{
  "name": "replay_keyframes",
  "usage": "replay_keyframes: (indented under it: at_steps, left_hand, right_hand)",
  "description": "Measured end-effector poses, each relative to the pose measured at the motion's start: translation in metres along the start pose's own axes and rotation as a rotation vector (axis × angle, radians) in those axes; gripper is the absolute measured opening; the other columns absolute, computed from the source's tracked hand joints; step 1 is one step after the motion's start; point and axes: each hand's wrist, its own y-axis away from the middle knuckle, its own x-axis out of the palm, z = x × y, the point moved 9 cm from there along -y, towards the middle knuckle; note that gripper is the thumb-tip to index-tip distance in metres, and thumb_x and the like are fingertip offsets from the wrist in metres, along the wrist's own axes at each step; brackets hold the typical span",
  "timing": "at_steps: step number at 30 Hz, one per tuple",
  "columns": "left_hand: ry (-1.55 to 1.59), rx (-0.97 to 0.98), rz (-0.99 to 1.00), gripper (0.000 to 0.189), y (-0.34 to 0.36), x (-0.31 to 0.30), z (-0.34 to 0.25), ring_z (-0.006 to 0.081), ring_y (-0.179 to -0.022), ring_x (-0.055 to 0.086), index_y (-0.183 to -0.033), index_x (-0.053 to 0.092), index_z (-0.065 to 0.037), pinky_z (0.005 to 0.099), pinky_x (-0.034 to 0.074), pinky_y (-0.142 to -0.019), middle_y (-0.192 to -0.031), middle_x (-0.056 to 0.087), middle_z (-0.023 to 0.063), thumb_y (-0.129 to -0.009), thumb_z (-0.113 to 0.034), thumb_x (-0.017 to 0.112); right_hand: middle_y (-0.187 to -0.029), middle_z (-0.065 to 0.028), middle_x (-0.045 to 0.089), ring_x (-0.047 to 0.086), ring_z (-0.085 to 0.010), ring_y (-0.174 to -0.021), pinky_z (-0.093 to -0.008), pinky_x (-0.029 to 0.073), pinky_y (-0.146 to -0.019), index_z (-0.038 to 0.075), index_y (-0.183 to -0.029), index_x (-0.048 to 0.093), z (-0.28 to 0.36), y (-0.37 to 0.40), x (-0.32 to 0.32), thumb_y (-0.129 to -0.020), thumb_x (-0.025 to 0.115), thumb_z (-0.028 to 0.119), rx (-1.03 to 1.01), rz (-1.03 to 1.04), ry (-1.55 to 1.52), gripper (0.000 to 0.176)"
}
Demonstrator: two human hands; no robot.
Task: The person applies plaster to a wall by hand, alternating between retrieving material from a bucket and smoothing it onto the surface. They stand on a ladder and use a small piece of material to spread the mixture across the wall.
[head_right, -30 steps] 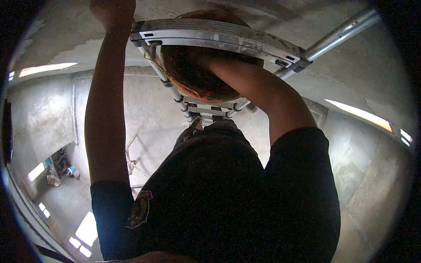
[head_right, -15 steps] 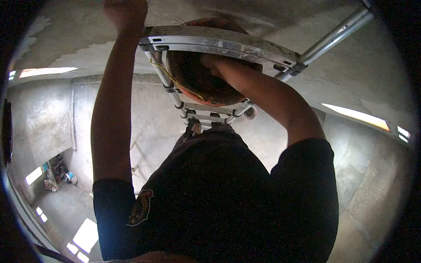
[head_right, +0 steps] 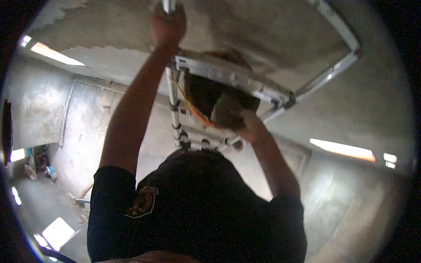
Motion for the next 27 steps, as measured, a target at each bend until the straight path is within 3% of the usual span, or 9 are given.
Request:
replay_keyframes:
  at_steps: [5,9,11,18,20,21,23,24,27]
  left_hand:
    - [0.122,-0.165,0.078,0.029,0.002,-0.006,-0.004,0.0468,-0.083,0.063,-0.101,0.058,-0.007,0.0540,0.049,-0.079,-0.084,0.067,0.0244,-0.083,-0.029,0.062]
    - [0.119,-0.174,0.138,0.027,0.006,-0.007,-0.009,0.0447,-0.083,0.064,-0.101,0.055,-0.007,0.0537,0.048,-0.076,-0.083,0.067,0.0234,-0.084,-0.028,0.062]
    - [0.148,-0.170,0.133,0.027,0.007,-0.010,-0.012,0.0446,-0.083,0.064,-0.101,0.055,-0.008,0.0535,0.048,-0.076,-0.083,0.067,0.0234,-0.084,-0.027,0.062]
    - [0.127,-0.161,0.146,0.027,0.006,-0.006,-0.009,0.0441,-0.081,0.064,-0.102,0.054,-0.009,0.0526,0.049,-0.075,-0.081,0.067,0.0223,-0.084,-0.026,0.063]
    - [0.164,-0.191,0.167,0.027,0.007,-0.002,-0.005,0.0438,-0.081,0.065,-0.102,0.054,-0.009,0.0524,0.049,-0.074,-0.081,0.067,0.0224,-0.083,-0.026,0.063]
    - [0.171,-0.182,0.161,0.027,0.007,-0.004,-0.007,0.0438,-0.081,0.065,-0.102,0.054,-0.009,0.0524,0.049,-0.074,-0.081,0.067,0.0224,-0.083,-0.026,0.063]
    - [0.151,-0.137,0.153,0.027,0.007,-0.008,-0.011,0.0433,-0.081,0.065,-0.101,0.053,-0.009,0.0524,0.049,-0.074,-0.081,0.067,0.0223,-0.083,-0.026,0.063]
    - [0.147,-0.138,0.145,0.027,0.008,-0.008,-0.010,0.0429,-0.080,0.065,-0.101,0.053,-0.009,0.0527,0.050,-0.074,-0.081,0.067,0.0223,-0.083,-0.026,0.063]
    - [0.158,-0.155,0.164,0.027,0.008,-0.001,-0.005,0.0430,-0.080,0.065,-0.100,0.053,-0.008,0.0529,0.050,-0.074,-0.081,0.067,0.0221,-0.082,-0.026,0.063]
  right_hand:
    - [-0.129,-0.0149,0.057,0.056,-0.0295,-0.118,-0.0467,0.044,-0.105,-0.001,-0.132,0.047,0.039,0.034,0.063,-0.089,0.057,0.006,-0.119,0.053,0.054,0.044]
    - [-0.128,-0.0181,0.054,0.056,-0.0333,-0.117,-0.0472,0.046,-0.104,-0.002,-0.134,0.043,0.096,0.067,0.163,-0.089,0.057,0.002,-0.269,0.296,-0.009,0.047]
    - [-0.128,-0.0194,0.054,0.055,-0.0331,-0.118,-0.0467,0.045,-0.104,-0.004,-0.133,0.042,0.138,0.078,0.189,-0.091,0.055,0.003,-0.500,0.153,0.155,0.045]
    - [-0.130,-0.0203,0.053,0.052,-0.0309,-0.121,-0.0427,0.043,-0.106,-0.006,-0.134,0.043,0.245,0.142,0.334,-0.094,0.056,0.007,-1.081,0.203,0.137,0.044]
    - [-0.131,-0.0202,0.053,0.053,-0.0296,-0.121,-0.0402,0.043,-0.105,-0.001,-0.133,0.048,0.298,0.181,0.380,-0.093,0.060,0.012,-1.795,-0.322,1.063,0.044]
    - [-0.132,-0.0200,0.053,0.053,-0.0291,-0.120,-0.0391,0.043,-0.105,0.001,-0.132,0.050,0.301,0.199,0.408,-0.093,0.061,0.014,-2.078,-0.751,1.394,0.042]
    - [-0.133,-0.0185,0.053,0.053,-0.0291,-0.121,-0.0391,0.042,-0.105,0.002,-0.128,0.054,0.315,0.220,0.474,-0.093,0.058,0.012,-2.311,-0.849,1.418,0.037]
    - [-0.133,-0.0175,0.053,0.053,-0.0292,-0.121,-0.0400,0.041,-0.105,0.001,-0.127,0.055,0.343,0.225,0.499,-0.093,0.054,0.010,-2.372,-0.500,1.190,0.034]
    - [-0.110,-0.0176,0.069,0.066,-0.0311,-0.100,-0.0398,0.049,-0.091,0.000,-0.113,0.067,0.274,0.244,0.598,-0.084,0.053,-0.003,-2.860,-0.483,1.123,0.032]
